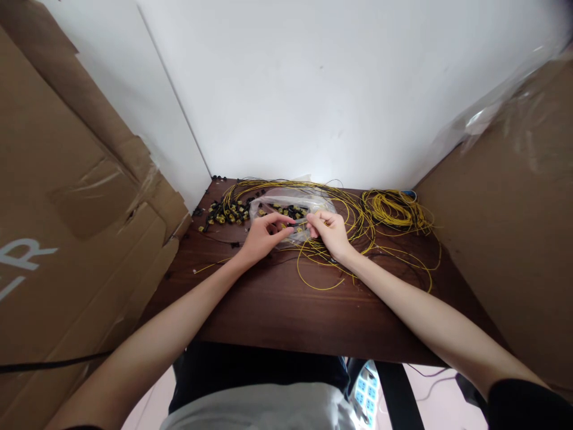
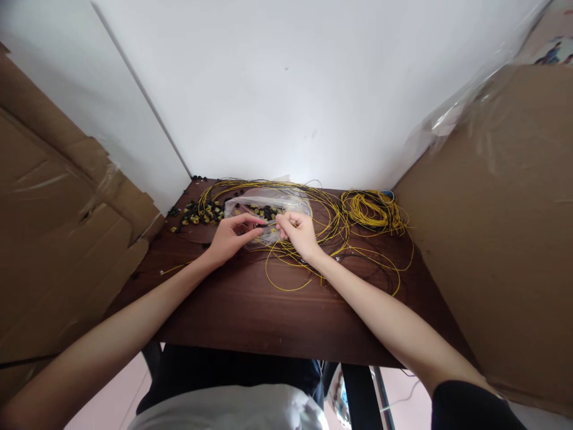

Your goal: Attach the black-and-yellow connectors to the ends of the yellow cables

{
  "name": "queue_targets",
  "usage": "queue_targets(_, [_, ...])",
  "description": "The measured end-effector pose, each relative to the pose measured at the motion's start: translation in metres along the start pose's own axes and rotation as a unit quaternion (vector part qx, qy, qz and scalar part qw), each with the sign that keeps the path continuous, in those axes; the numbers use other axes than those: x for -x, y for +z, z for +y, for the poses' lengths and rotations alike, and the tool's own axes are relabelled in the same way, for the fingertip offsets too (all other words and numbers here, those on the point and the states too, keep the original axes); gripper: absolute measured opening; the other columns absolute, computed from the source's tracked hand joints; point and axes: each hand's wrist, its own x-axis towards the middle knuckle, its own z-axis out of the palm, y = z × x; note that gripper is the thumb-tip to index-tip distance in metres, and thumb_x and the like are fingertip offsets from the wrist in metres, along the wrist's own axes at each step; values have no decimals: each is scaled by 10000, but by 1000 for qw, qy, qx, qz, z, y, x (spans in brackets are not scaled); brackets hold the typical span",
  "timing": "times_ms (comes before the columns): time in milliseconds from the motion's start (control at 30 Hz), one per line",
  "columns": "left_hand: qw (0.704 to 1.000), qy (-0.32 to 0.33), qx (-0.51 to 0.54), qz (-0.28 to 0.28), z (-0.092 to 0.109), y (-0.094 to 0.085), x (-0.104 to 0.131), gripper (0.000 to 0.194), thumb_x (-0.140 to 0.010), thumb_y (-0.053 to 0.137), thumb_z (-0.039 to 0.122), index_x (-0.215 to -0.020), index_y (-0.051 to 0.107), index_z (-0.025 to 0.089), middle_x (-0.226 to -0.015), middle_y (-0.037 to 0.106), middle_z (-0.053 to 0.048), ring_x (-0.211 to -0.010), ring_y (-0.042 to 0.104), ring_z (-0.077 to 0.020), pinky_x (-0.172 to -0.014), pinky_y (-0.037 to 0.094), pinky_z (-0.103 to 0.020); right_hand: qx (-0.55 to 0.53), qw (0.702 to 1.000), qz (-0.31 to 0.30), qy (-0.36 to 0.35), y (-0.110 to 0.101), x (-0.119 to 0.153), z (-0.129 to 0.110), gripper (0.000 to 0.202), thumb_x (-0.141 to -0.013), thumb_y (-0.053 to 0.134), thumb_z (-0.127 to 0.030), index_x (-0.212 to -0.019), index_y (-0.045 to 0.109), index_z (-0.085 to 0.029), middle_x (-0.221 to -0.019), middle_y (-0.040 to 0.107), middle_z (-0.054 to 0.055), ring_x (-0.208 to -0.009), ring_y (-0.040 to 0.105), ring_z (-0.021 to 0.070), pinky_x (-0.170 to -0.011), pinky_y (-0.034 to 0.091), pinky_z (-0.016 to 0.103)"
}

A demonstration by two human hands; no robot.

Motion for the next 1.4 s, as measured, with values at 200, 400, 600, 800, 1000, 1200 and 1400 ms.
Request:
queue_targets(200, [998,-11,53,21,1,0,-1,253,-725,655,287,-926,695,139,-900,681,-72,-758,591,-143,-635,466,-239,42,999,-29,-15,1,1,1,378,-777,594,-475,-546,549,-179,-442,517,-27,-427,440,93,-489,367,244])
queue_targets(400, [990,-28,132,46,4,0,-1,298,-710,678,281,-970,685,136,-909,700,-79,-810,609,-166,-693,489,-268,111,988,-92,-47,0,4,0,381,-815,546,-470,-573,554,-175,-486,542,-8,-470,477,108,-524,391,253])
queue_targets(600, [979,-42,198,36,8,1,-1,355,-714,673,288,-1032,620,138,-876,690,-77,-711,597,-137,-596,464,-240,142,976,-150,-75,-1,5,-1,286,-817,554,-392,-628,594,-181,-571,592,3,-558,522,128,-604,427,274])
queue_targets(800, [973,-54,219,49,8,1,-1,247,-700,668,266,-902,613,135,-774,667,-37,-622,561,-96,-562,436,-213,150,977,-127,-89,1,3,2,118,-776,596,-280,-827,648,-187,-691,613,1,-529,460,106,-542,381,253])
queue_targets(1000, [990,-33,132,23,7,3,1,254,-719,654,295,-917,666,135,-791,674,-54,-719,603,-139,-578,449,-214,117,987,-87,-62,1,2,4,212,-797,590,-391,-848,655,-196,-685,604,5,-571,480,123,-548,377,254])
queue_targets(1200, [996,-14,89,12,5,4,2,259,-721,664,308,-916,692,140,-804,685,-55,-723,617,-148,-643,486,-240,85,992,-87,-40,1,3,-1,293,-785,586,-475,-789,641,-187,-667,593,9,-558,467,119,-524,357,251])
queue_targets(1400, [999,-4,38,8,5,3,3,241,-735,649,303,-910,703,145,-835,693,-64,-718,611,-143,-616,482,-230,98,991,-76,-42,2,4,-1,272,-758,628,-446,-754,625,-174,-602,525,-16,-523,415,101,-511,324,248])
